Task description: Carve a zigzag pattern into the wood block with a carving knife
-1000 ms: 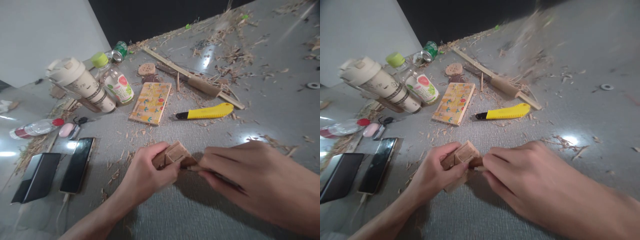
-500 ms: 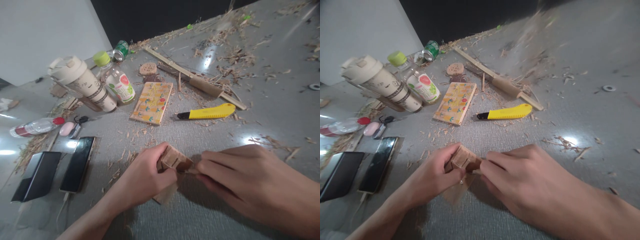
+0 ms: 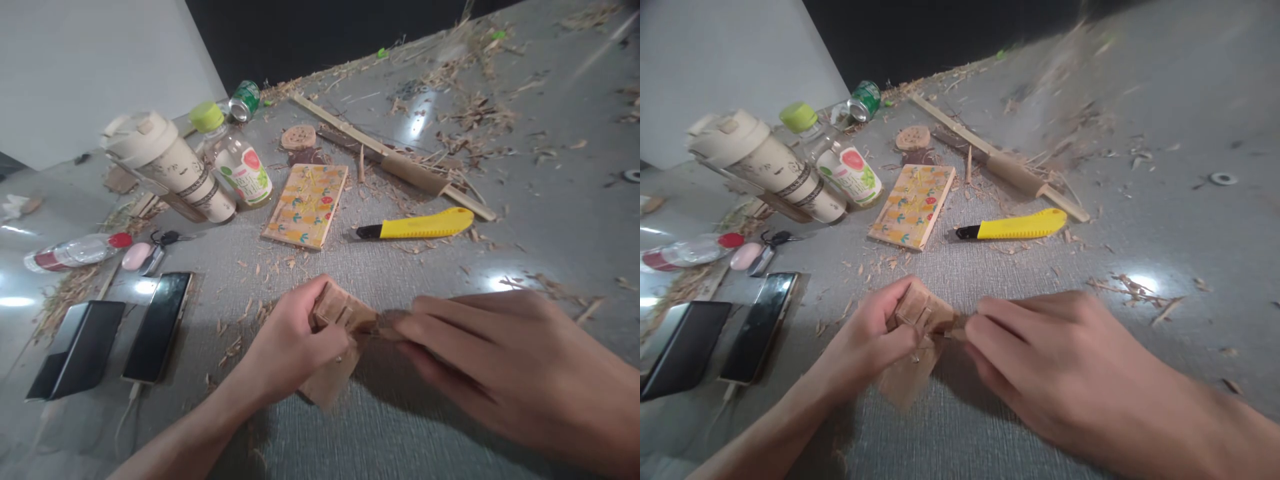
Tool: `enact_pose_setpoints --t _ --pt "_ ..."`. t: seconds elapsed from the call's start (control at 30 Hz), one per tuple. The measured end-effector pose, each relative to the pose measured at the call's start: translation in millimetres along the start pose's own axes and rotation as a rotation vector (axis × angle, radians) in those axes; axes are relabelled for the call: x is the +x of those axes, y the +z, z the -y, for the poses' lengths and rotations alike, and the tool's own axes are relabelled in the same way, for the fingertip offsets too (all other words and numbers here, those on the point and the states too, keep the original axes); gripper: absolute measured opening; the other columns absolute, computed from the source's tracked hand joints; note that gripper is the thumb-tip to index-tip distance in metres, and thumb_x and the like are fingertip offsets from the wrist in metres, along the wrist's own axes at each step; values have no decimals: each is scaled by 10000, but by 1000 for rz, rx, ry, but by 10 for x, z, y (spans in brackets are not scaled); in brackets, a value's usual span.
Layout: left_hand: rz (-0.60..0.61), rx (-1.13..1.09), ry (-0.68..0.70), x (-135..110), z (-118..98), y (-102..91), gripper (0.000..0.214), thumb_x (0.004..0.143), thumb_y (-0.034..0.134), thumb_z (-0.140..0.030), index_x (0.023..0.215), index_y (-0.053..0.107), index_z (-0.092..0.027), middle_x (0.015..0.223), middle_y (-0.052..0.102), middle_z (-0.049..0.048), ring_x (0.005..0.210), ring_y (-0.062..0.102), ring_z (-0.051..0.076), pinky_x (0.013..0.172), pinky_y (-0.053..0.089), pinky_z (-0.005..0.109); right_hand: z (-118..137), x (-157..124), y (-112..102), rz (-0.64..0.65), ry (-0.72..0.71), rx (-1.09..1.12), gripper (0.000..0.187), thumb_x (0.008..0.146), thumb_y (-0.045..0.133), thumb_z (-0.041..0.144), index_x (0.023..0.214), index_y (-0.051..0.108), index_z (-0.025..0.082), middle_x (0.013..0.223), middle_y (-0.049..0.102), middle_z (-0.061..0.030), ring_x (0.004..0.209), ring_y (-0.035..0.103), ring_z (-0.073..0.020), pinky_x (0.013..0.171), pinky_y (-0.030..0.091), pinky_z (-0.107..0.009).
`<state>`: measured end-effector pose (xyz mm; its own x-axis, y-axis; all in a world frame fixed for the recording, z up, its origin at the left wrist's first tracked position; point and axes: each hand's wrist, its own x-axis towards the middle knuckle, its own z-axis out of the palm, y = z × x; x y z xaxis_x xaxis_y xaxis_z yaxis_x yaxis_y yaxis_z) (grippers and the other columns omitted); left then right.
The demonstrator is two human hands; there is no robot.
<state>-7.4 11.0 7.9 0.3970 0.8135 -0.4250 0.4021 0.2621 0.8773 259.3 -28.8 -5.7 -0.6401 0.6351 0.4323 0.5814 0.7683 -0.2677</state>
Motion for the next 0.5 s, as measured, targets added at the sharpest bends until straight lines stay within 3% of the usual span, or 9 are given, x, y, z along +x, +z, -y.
enact_pose_setpoints --t 0.13,0.3,0.5 --pt "-3 -113 -16 7 18 12 131 793 633 -269 902 569 -237 799 556 -54 738 501 150 636 415 301 33 31 0 -26 28 -61 140 1191 540 169 1199 677 194 863 715 12 617 555 -165 593 322 -422" --pt "-42 -127 -10 -18 9 54 126 815 641 -283 902 562 -240 794 567 -52 718 518 148 633 440 303 68 23 31 -48 38 -54 172 1199 506 129 1203 669 181 903 738 -9 593 520 -143 571 354 -390" --pt "-76 -136 11 -42 7 92 119 819 641 -280 877 544 -244 778 554 -53 712 493 142 632 418 302 84 -11 37 -48 42 -78 182 1190 518 132 1227 690 180 947 787 -30 618 582 -157 562 367 -381"
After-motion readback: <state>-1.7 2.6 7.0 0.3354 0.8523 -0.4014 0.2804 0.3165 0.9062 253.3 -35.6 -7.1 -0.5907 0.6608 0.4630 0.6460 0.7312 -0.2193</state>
